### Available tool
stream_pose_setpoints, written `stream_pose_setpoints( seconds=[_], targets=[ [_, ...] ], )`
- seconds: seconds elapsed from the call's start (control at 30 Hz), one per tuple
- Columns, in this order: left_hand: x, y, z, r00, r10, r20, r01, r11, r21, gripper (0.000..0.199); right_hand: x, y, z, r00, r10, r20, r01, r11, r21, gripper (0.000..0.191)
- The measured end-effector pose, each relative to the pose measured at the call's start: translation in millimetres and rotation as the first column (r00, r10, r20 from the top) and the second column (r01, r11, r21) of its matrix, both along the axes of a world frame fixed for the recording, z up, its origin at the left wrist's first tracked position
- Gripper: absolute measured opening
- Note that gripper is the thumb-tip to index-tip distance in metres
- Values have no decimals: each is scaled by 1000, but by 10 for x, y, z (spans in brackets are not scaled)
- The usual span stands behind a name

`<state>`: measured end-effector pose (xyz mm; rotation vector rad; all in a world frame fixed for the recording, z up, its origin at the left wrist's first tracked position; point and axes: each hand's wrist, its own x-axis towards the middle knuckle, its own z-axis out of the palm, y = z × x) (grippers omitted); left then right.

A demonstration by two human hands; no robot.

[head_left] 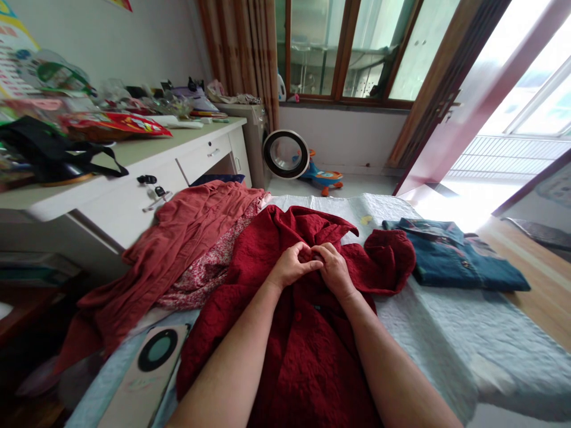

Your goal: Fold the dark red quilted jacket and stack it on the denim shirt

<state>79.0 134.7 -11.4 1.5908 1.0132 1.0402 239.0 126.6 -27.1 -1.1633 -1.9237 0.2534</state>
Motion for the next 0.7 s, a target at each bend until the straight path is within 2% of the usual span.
stream_pose_setpoints(
  seconds=[0.07, 0.17, 0.37, 0.7],
  targets=[
    [-38, 19, -17, 1000, 1, -24, 0, 1000, 19, 31, 14, 7, -7, 1000, 24, 0, -24, 999, -21, 24],
    [-68, 47, -39, 998, 22, -51, -18, 996, 82, 18, 25, 9, 1, 998, 56, -8, -56, 997, -53, 22],
    [-65, 30, -47, 981, 146, -130, -108, 960, 257, 8, 33, 5, 29, 993, 106, -49, -110, 990, -93, 25],
    [-41, 4, -64, 975, 207, -78, -189, 963, 192, 6, 4, 8, 9, 986, 122, -110, -131, 989, -72, 28]
  ],
)
